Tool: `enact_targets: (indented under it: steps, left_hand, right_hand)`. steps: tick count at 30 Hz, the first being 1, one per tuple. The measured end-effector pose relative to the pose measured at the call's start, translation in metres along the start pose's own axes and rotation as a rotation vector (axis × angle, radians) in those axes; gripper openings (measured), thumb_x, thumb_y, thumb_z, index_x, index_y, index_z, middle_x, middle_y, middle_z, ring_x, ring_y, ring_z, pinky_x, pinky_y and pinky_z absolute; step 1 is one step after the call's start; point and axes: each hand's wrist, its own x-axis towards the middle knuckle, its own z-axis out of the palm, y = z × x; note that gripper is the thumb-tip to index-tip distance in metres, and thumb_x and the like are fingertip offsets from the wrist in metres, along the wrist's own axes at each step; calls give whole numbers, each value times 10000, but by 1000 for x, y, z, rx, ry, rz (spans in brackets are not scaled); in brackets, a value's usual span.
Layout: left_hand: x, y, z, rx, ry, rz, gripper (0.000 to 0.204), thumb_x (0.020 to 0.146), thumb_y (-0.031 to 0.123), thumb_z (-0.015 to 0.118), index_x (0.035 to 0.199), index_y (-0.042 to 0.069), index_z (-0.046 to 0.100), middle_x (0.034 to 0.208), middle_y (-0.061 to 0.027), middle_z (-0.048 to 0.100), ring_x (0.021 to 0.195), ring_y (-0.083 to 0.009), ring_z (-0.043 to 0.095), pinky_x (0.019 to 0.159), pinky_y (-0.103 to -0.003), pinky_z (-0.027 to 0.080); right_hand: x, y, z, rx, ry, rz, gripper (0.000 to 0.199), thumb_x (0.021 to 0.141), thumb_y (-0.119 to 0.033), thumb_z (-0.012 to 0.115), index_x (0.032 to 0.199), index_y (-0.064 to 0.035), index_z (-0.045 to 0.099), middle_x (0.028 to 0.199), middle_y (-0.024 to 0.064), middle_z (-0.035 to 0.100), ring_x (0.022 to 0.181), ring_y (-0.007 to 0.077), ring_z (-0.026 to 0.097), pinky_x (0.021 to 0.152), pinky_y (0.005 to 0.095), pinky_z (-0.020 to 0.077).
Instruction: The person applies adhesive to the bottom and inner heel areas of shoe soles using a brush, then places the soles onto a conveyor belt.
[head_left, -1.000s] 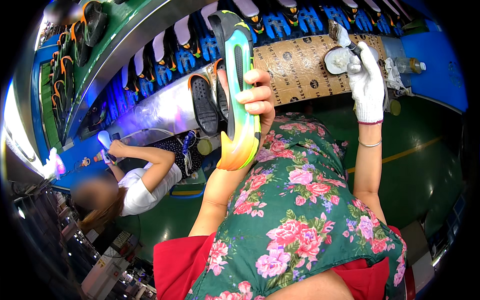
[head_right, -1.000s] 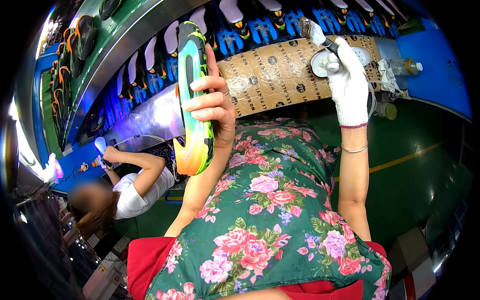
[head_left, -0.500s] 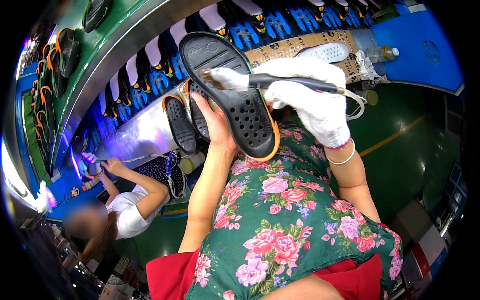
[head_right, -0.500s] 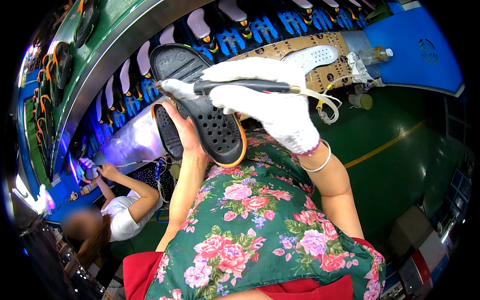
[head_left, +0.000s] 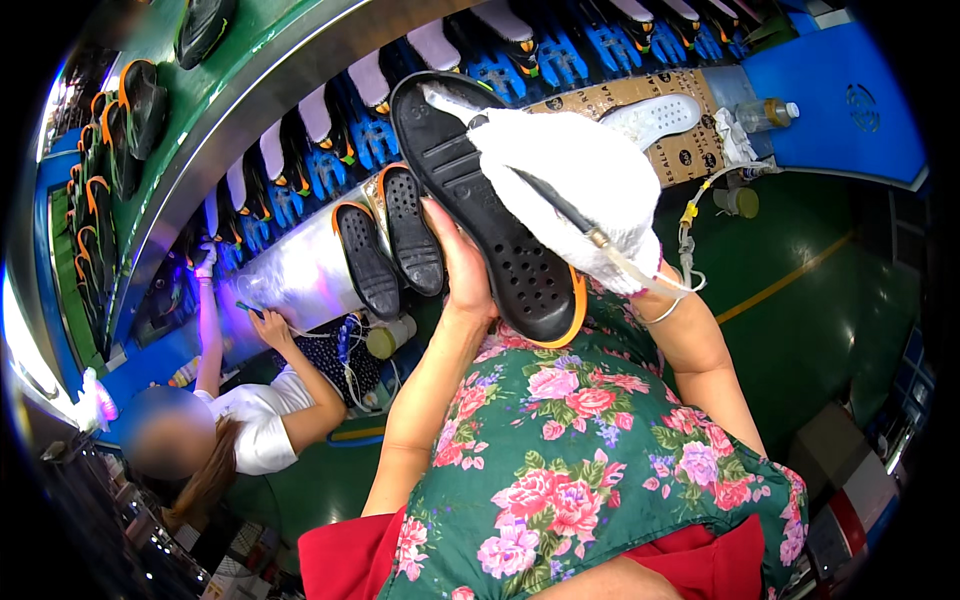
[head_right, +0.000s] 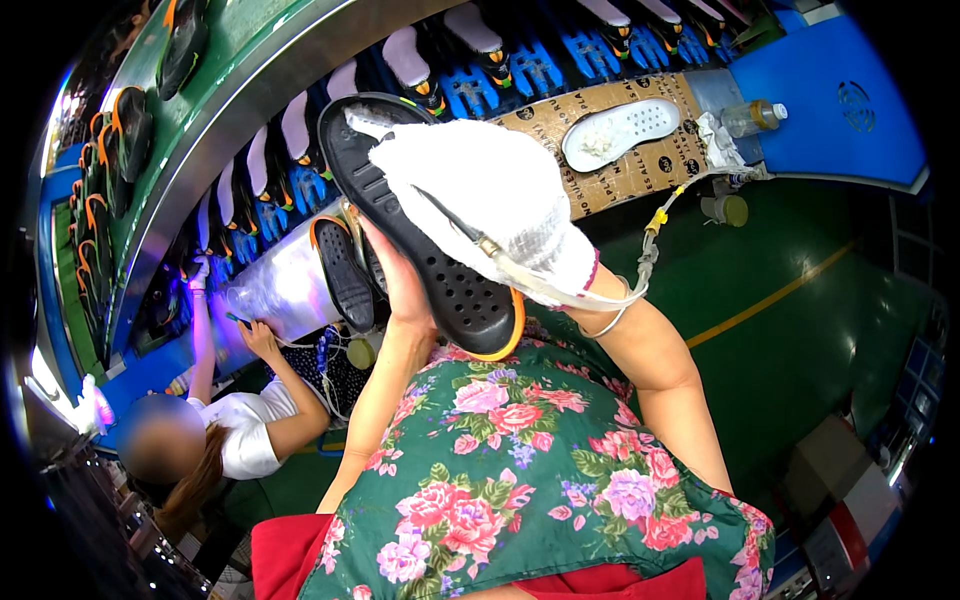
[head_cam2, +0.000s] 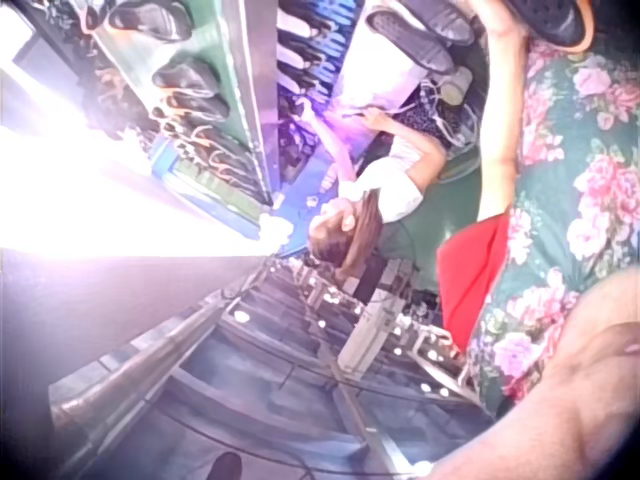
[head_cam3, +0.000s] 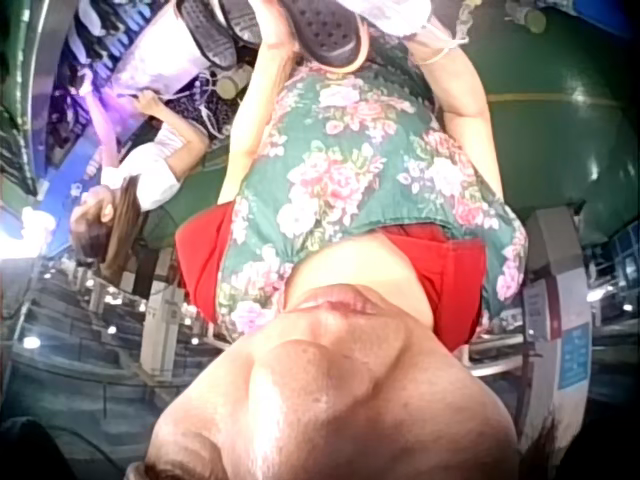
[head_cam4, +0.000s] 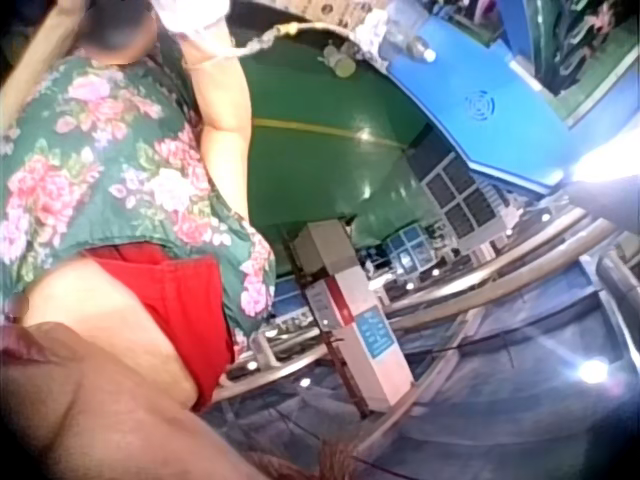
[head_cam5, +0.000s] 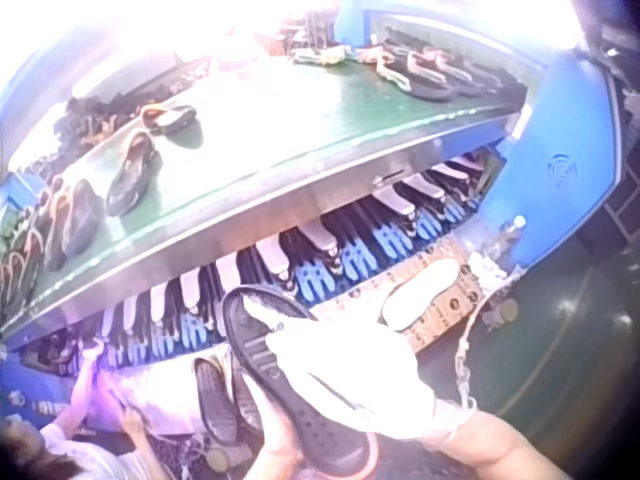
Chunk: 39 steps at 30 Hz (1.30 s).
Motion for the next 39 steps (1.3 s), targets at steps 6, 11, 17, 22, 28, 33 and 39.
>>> enact_targets:
  steps: [6,11,17,22,28,33,39]
  left_hand:
    - [-9,-5,12,696,379,-41,928,953,787,183,1579,107,261,1546,-85,412,1400,-249,425,1174,-398,344]
    - [-11,-3,9,649,307,81,869,976,755,187,1582,137,267,1563,-53,388,1416,-237,396,1186,-390,314]
    - [-12,6,-22,401,148,7,912,944,796,201,1564,134,296,1529,-66,431,1388,-250,436,1175,-408,335]
    - [-8,17,-5,648,324,138,945,927,820,190,1551,125,330,1517,-65,446,1388,-246,437,1176,-407,335]
    - [-21,42,-33,628,368,110,892,955,782,244,1543,120,348,1493,-61,489,1330,-245,504,1135,-413,396]
    - [2,48,-1,569,263,240,828,983,739,276,1522,119,373,1453,-68,522,1315,-247,515,1134,-421,396]
    - [9,66,1,305,-61,36,1115,787,952,271,1353,17,490,1175,-220,630,1021,-332,661,897,-451,560]
  right_hand:
    - [-2,-27,7,-87,-160,55,340,798,-93,721,1138,-85,742,1026,82,747,893,249,716,766,368,578]
    - [-7,-11,-3,183,-30,139,312,820,-92,753,1128,-40,736,1081,147,738,956,289,724,839,384,571]
    - [-15,-19,16,55,-122,11,316,818,-134,724,1132,-101,747,1055,101,745,946,266,723,818,374,579]
    - [-12,-3,8,170,-57,86,233,860,-132,698,1076,-59,744,1064,123,741,937,298,726,834,392,573]
    - [-14,-30,15,219,-178,19,290,841,-112,732,1129,-87,749,1063,99,749,910,263,726,777,359,580]
    - [-11,-15,11,101,-120,42,300,819,-46,745,1118,-60,746,1055,128,751,901,272,733,786,350,577]
    - [-23,-31,20,449,-184,83,328,803,-85,767,1130,-112,759,1079,81,756,949,249,726,867,363,559]
